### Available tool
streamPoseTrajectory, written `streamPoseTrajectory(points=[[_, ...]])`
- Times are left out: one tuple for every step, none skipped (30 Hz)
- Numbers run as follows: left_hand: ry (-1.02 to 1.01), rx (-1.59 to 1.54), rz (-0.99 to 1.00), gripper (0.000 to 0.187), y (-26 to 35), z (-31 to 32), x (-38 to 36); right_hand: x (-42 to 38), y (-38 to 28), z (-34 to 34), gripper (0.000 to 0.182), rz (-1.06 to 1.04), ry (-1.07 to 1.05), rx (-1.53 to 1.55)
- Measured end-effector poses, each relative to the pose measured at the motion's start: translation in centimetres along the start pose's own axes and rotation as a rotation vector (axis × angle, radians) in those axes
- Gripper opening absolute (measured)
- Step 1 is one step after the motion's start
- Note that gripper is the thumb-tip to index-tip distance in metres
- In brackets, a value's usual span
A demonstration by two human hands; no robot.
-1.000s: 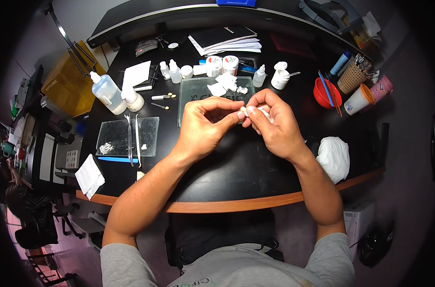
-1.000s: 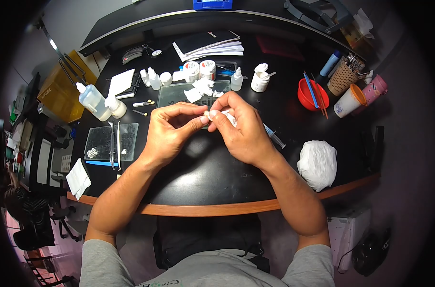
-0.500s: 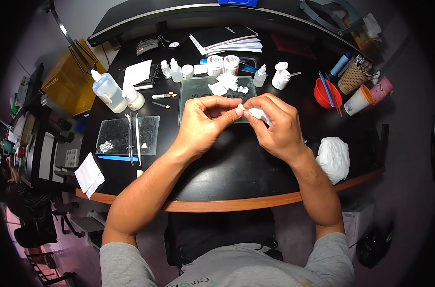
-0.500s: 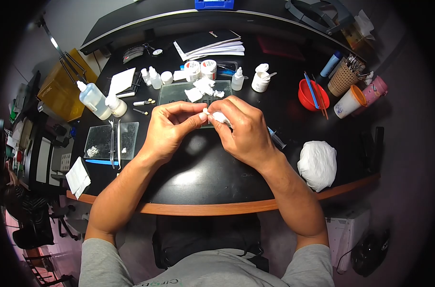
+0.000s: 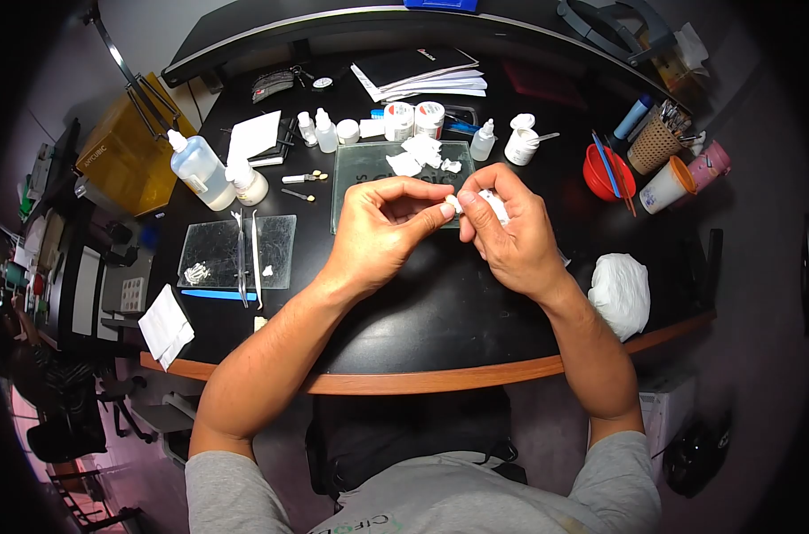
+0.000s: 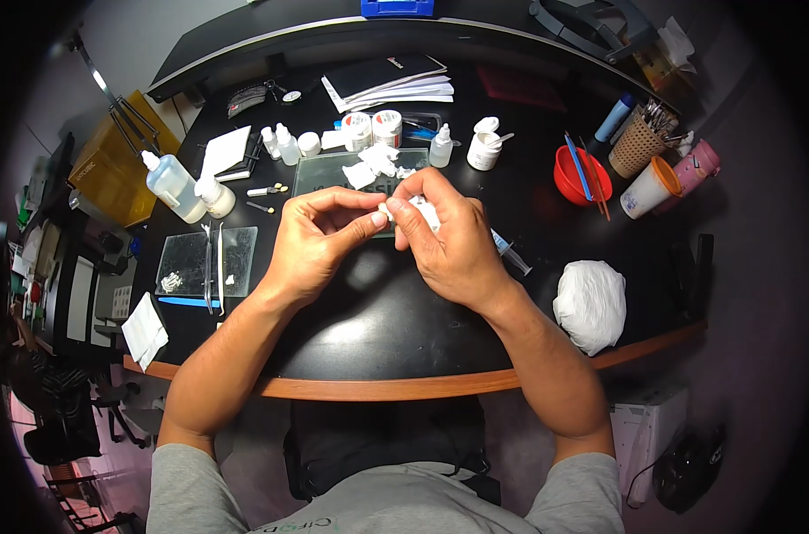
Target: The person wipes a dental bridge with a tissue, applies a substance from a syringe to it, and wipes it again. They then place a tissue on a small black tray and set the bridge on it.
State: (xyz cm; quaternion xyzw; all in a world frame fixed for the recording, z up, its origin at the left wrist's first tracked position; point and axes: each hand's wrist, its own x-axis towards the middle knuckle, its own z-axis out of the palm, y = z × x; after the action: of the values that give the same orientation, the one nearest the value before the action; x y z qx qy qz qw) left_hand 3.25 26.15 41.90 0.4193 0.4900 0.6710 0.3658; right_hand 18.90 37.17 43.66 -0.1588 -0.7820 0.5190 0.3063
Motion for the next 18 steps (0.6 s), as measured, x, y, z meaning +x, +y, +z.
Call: streamPoseTrajectory(points=[[-0.002,-0.008,-0.008,0.017,0.1,0.0,0.0,0.0,0.1,0.0,0.012,0.006,-0.002,0.005],[-0.004,-0.016,-0.017,0.017,0.2,0.0,0.0,0.1,0.2,0.0,0.011,0.012,-0.004,0.01],[-0.003,-0.016,-0.023,0.018,0.2,0.0,0.0,0.1,0.3,0.0,0.011,0.018,-0.007,0.016],[0.0,-0.015,-0.029,0.018,0.2,0.0,0.0,0.1,0.3,-0.1,0.008,-0.005,-0.016,0.014],[0.001,-0.015,-0.035,0.018,0.2,0.0,0.0,0.1,0.4,-0.2,0.006,-0.027,-0.024,0.012],[0.002,-0.021,-0.035,0.018,0.1,0.0,0.0,0.0,0.4,-0.3,0.005,-0.05,-0.032,0.01],[0.002,-0.027,-0.035,0.018,-0.1,-0.1,0.1,0.0,0.2,-0.3,0.006,-0.076,-0.033,-0.032],[0.003,-0.033,-0.035,0.018,-0.2,-0.2,0.1,-0.1,-0.2,-0.2,0.007,-0.102,-0.033,-0.073],[0.001,-0.039,-0.042,0.018,-0.2,-0.2,0.1,-0.2,-0.4,-0.2,0.009,-0.128,-0.034,-0.113],[-0.002,-0.045,-0.049,0.018,-0.2,-0.2,0.1,-0.1,-0.4,-0.3,0.011,-0.125,-0.031,-0.137],[-0.004,-0.051,-0.056,0.018,-0.2,-0.2,0.1,-0.1,-0.2,-0.3,0.013,-0.122,-0.027,-0.161],[-0.006,-0.046,-0.059,0.018,-0.1,-0.2,0.1,-0.1,-0.2,-0.4,0.015,-0.118,-0.024,-0.185],[-0.008,-0.041,-0.061,0.018,0.0,-0.2,0.1,0.0,-0.2,-0.4,0.014,-0.154,-0.006,-0.221],[-0.01,-0.036,-0.063,0.018,0.1,-0.2,0.1,0.0,-0.4,-0.5,0.013,-0.19,0.012,-0.257],[-0.011,-0.038,-0.059,0.018,0.0,-0.2,0.1,0.1,-0.5,-0.5,0.011,-0.226,0.029,-0.293],[-0.011,-0.039,-0.055,0.018,0.0,-0.2,0.1,0.4,-0.2,-0.5,0.011,-0.336,0.055,-0.32],[-0.012,-0.041,-0.05,0.018,0.0,-0.2,0.1,0.8,0.4,-0.5,0.01,-0.446,0.081,-0.346],[-0.011,-0.035,-0.05,0.018,0.0,-0.2,0.1,1.0,0.7,-0.5,0.01,-0.555,0.106,-0.371]])
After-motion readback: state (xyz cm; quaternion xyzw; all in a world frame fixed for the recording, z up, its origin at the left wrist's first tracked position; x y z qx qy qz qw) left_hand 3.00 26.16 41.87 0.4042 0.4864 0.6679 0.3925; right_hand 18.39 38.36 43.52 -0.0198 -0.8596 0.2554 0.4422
